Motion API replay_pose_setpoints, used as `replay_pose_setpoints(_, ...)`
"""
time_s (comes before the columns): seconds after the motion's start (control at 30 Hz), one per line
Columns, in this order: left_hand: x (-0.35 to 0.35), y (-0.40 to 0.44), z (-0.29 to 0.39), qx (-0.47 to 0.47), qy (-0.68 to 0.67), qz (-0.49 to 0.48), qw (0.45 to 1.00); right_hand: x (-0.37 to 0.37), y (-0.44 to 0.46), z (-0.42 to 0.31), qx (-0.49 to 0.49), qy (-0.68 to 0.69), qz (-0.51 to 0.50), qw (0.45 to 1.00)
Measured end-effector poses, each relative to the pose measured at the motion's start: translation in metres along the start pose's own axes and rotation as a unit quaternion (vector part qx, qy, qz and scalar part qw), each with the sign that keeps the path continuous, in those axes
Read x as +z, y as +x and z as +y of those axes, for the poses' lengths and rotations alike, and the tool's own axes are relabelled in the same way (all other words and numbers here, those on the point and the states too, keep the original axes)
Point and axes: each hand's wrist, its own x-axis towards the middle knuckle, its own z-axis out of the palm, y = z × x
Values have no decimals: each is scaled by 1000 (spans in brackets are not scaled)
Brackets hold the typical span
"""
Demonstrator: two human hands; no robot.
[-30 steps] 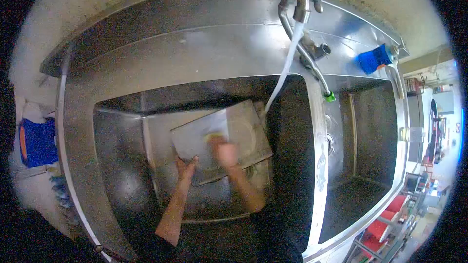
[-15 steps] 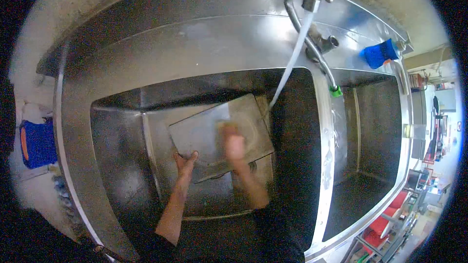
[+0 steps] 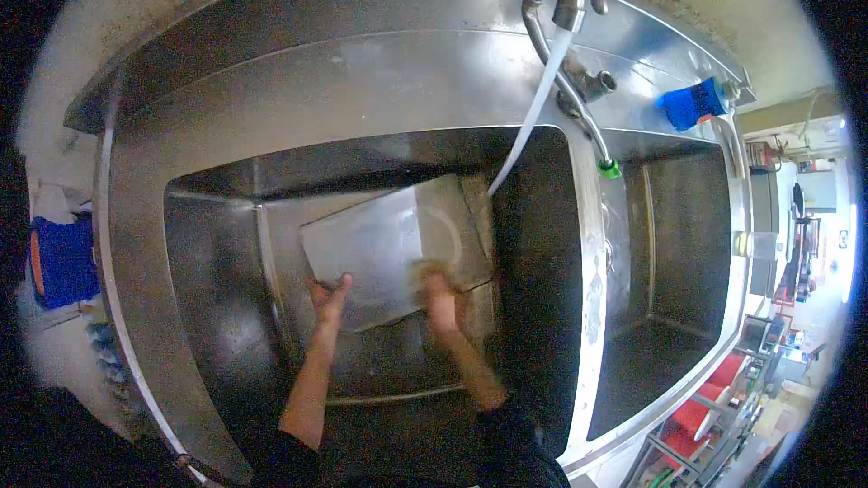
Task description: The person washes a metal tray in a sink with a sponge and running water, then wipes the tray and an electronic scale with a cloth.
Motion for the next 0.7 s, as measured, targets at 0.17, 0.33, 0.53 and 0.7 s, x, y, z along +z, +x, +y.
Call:
replay_pose_setpoints(0.17,-4,-2,-15,19,-8,9,1000,-16,12,18,149,-16,139,979)
replay_pose_setpoints(0.33,-11,-28,26,-38,43,23,998,50,-59,-47,-80,-79,-23,993)
replay_pose_setpoints(0.53,-12,-38,14,-69,123,49,989,-40,23,6,48,-79,62,994)
replay_pose_setpoints(0.7,-10,-41,-11,-2,-17,16,1000,7,9,-8,62,-102,160,980)
